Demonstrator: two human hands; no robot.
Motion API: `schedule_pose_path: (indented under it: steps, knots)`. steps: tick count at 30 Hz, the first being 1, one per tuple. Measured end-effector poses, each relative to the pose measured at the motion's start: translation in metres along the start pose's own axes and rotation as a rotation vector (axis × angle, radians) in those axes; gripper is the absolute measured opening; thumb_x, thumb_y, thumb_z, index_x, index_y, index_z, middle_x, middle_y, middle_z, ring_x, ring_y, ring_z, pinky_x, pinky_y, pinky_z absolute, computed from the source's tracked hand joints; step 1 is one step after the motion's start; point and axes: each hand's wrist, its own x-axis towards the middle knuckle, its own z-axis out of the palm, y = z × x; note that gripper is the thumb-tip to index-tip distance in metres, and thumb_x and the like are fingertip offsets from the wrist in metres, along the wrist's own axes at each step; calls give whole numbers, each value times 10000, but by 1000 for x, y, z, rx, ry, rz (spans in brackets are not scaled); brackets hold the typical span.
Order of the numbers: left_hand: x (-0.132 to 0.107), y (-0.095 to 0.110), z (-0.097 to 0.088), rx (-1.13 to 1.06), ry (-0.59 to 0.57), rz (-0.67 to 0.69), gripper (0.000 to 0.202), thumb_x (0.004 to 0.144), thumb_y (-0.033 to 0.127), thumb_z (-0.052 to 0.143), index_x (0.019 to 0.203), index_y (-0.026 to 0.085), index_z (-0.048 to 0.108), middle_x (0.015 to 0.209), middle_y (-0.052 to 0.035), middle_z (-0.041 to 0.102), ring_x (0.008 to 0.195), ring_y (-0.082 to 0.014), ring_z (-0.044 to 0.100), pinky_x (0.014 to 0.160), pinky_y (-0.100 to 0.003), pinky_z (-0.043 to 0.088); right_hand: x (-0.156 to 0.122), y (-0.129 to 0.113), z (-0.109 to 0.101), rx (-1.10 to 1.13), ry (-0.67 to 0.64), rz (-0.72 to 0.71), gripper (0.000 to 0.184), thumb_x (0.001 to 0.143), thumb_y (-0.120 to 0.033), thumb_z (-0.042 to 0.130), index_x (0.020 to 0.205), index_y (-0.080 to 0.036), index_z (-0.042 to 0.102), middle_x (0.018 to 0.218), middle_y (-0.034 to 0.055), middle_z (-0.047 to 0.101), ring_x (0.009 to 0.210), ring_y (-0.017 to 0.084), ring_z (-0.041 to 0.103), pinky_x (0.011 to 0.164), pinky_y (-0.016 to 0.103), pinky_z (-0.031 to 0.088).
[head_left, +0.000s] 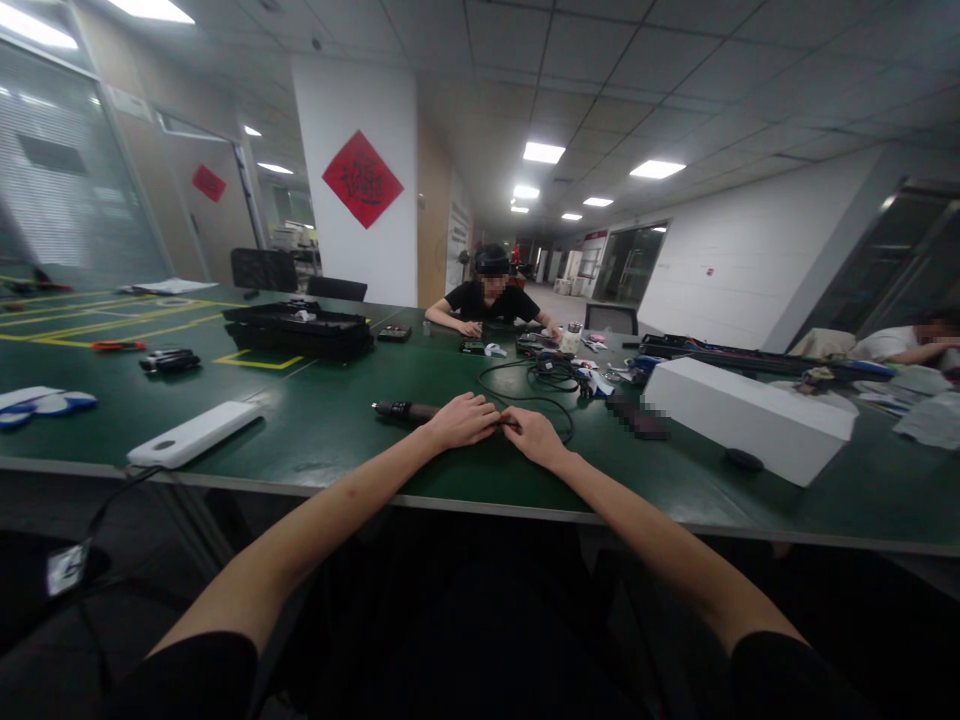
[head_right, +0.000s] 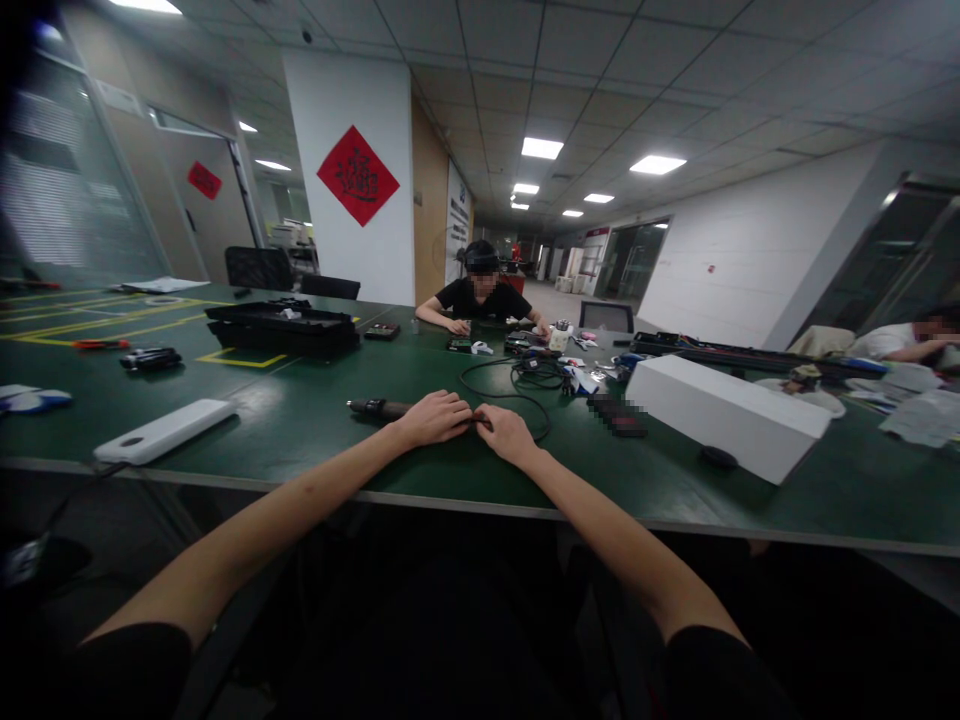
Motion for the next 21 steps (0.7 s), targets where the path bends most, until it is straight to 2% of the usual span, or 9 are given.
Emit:
schedule_pose_path:
  steps: [10, 14, 17, 21]
  knots:
    - [3, 3, 2, 48, -7, -29, 227, 1033, 389, 516, 1098, 195, 615, 1056, -95, 665, 990, -253, 582, 821, -392, 394, 0, 0, 0, -15, 3, 4, 143, 933, -189, 618, 1056, -246, 663, 939, 13, 711, 772, 170, 620, 678, 253, 394]
    - [2, 2, 3, 6, -4, 4, 246, 1019, 398, 551, 1150, 198, 609, 1106, -96, 660, 1003, -241, 586, 819, -377, 408, 0, 0, 0, -2, -2, 5, 134, 931, -195, 627, 1049, -245, 666, 929, 15, 711, 779, 174, 622, 688, 255, 399]
    - [3, 2, 5, 11, -11, -3, 216, 1039, 376, 520, 1118, 202, 621, 1063, -89, 664, 987, -233, 592, 811, -369, 415, 0, 1, 0, 15, -11, 5, 136, 926, -189, 636, 1045, -245, 668, 916, 13, 709, 771, 174, 619, 686, 254, 399]
    - [3, 1, 8, 16, -15, -28, 271, 1051, 435, 503, 1121, 199, 617, 1071, -86, 663, 996, -235, 605, 786, -351, 428, 1, 1, 1, 30, 3, 1, 109, 935, -191, 639, 1027, -244, 667, 915, 12, 705, 766, 170, 615, 685, 253, 404]
